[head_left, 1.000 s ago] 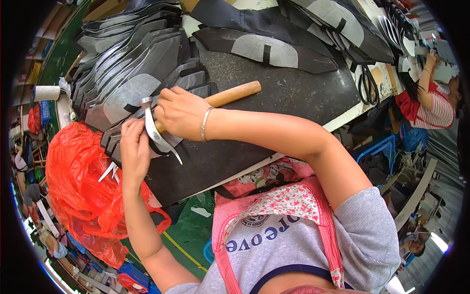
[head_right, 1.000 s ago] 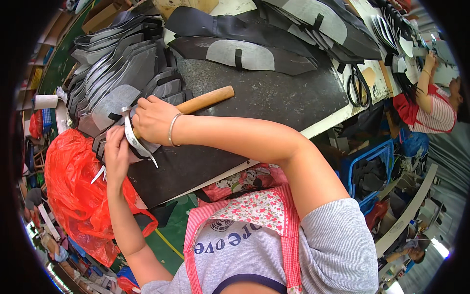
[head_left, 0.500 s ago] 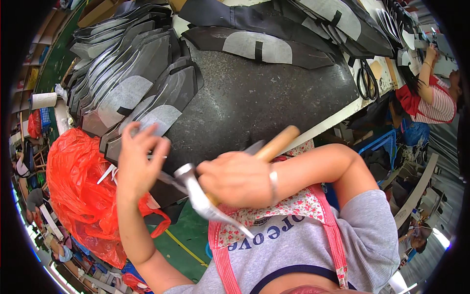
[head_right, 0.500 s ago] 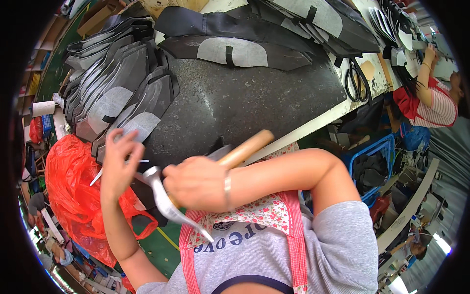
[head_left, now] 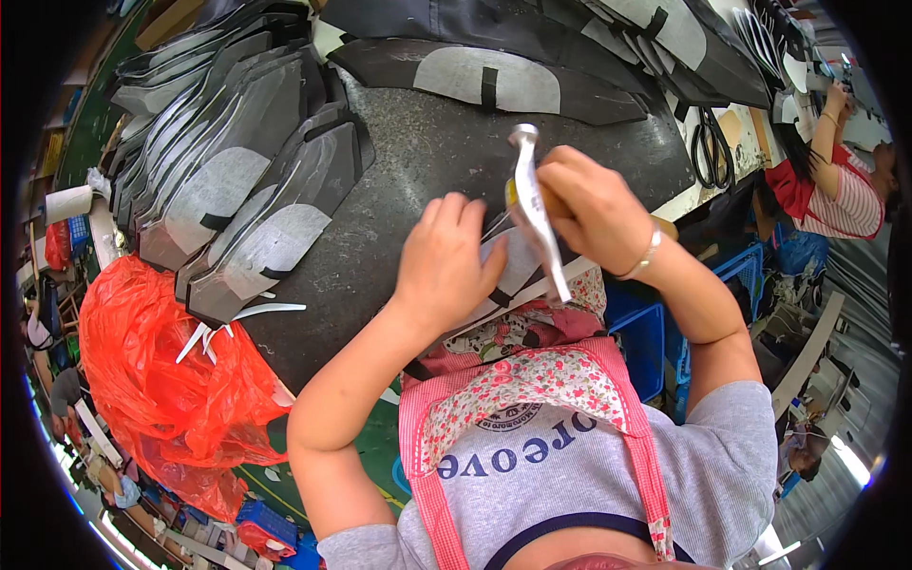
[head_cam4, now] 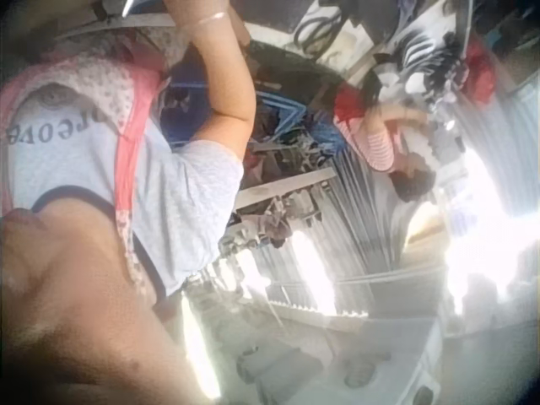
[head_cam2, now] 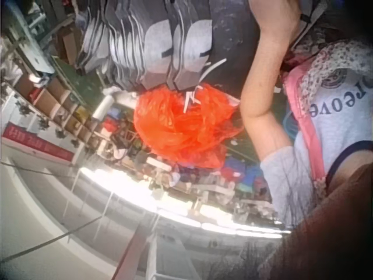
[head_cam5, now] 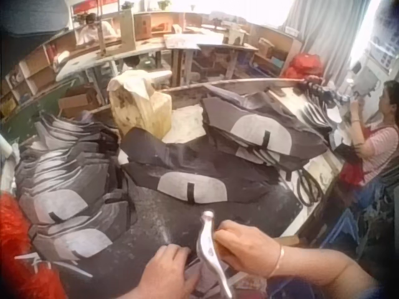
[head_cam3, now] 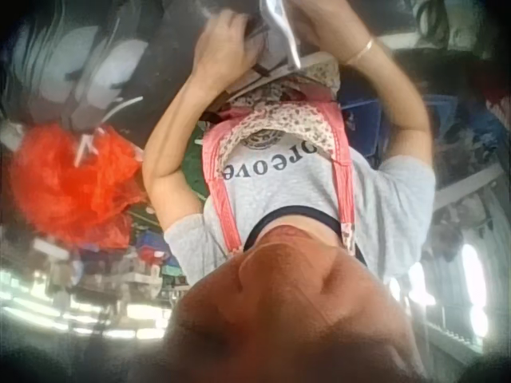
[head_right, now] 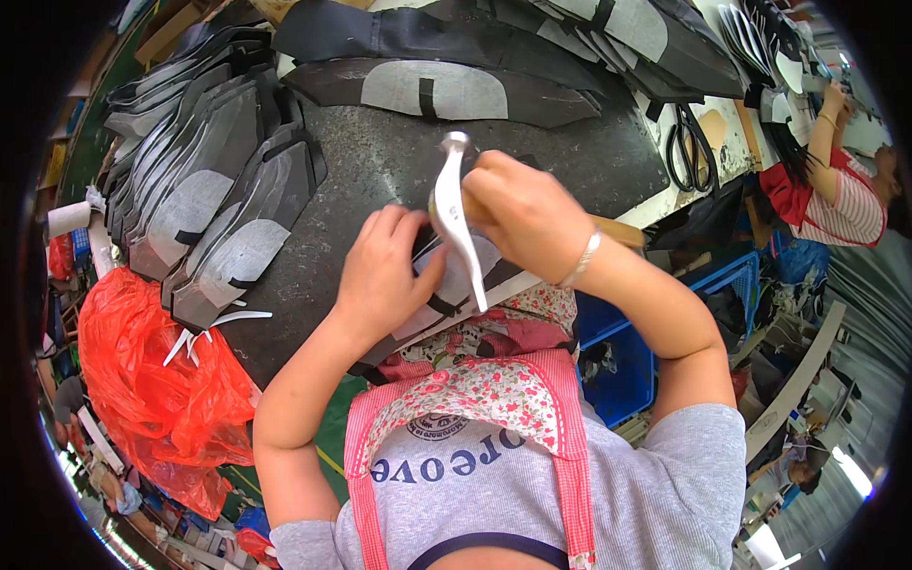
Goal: The person takes shoe upper pieces from a stack, folds down their edges by hand, and taps the folds flat with a metal hammer on the work surface before placing them aside.
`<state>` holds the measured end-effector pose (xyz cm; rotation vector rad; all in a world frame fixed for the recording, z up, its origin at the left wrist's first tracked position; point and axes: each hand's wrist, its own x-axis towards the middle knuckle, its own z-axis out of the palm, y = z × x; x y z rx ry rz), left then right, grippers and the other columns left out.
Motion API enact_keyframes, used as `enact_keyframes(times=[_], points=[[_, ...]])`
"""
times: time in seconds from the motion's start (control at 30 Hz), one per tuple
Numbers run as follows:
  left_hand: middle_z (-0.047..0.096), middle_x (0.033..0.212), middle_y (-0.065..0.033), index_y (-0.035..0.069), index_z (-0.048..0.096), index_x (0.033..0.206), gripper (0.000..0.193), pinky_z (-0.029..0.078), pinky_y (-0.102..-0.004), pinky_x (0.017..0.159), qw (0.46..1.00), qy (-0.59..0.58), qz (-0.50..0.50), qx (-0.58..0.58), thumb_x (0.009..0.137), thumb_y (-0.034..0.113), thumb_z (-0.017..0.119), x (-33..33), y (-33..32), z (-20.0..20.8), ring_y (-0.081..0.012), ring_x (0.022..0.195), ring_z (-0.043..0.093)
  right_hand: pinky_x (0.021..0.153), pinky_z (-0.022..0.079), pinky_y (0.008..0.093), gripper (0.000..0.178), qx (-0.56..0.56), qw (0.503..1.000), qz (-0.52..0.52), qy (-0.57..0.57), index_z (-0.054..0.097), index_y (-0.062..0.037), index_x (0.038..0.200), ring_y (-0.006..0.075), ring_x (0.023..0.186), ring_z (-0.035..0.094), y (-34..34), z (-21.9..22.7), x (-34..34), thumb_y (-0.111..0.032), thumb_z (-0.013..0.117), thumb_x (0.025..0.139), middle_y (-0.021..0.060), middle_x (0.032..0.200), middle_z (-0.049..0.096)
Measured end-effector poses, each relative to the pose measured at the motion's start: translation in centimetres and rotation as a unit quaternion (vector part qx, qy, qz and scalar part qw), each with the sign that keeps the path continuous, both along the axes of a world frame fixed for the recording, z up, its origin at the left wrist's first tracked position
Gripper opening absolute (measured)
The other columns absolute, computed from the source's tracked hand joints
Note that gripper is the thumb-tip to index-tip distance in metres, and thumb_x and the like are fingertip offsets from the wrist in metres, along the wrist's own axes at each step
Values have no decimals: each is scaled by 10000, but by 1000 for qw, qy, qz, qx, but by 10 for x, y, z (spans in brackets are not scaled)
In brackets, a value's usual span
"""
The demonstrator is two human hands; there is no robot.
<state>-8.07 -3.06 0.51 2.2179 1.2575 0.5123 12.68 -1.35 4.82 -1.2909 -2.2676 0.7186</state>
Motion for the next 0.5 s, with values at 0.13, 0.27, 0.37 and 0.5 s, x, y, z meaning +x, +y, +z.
enact_keyframes(times=[0.13, 0.27, 0.37, 0.5], points=[[620, 910, -161, -52, 628, 1016, 261, 500, -404, 785, 993, -112, 32, 5, 805, 88, 693, 32, 12, -11, -336, 837, 612, 671, 510, 432, 352, 4, 998, -21, -61, 553, 1, 1062, 377, 807, 618, -1, 16, 32, -54, 698, 746, 168, 906, 604], [630, 889, -141, -33, 656, 1030, 254, 513, -364, 665, 989, -123, 66, -56, 788, 30, 704, 46, 19, -18, -269, 703, 624, 661, 510, 451, 401, -71, 996, -18, -52, 545, 13, 1090, 407, 803, 615, -7, 0, 45, -54, 718, 734, 195, 908, 609], [624, 876, -117, -9, 678, 1007, 227, 501, -351, 626, 985, -126, 72, -93, 783, 17, 704, 49, 24, -15, -241, 658, 607, 650, 511, 449, 391, -63, 997, 2, -48, 542, 12, 1096, 407, 787, 614, -7, -6, 51, -65, 720, 756, 193, 878, 608], [612, 858, -96, 16, 692, 1001, 217, 492, -354, 632, 989, -117, 62, -61, 784, 17, 700, 45, 22, -13, -240, 679, 593, 629, 511, 397, 287, -82, 997, -15, -2, 591, 24, 1042, 387, 755, 640, 0, -3, 51, -40, 722, 794, 188, 888, 632]])
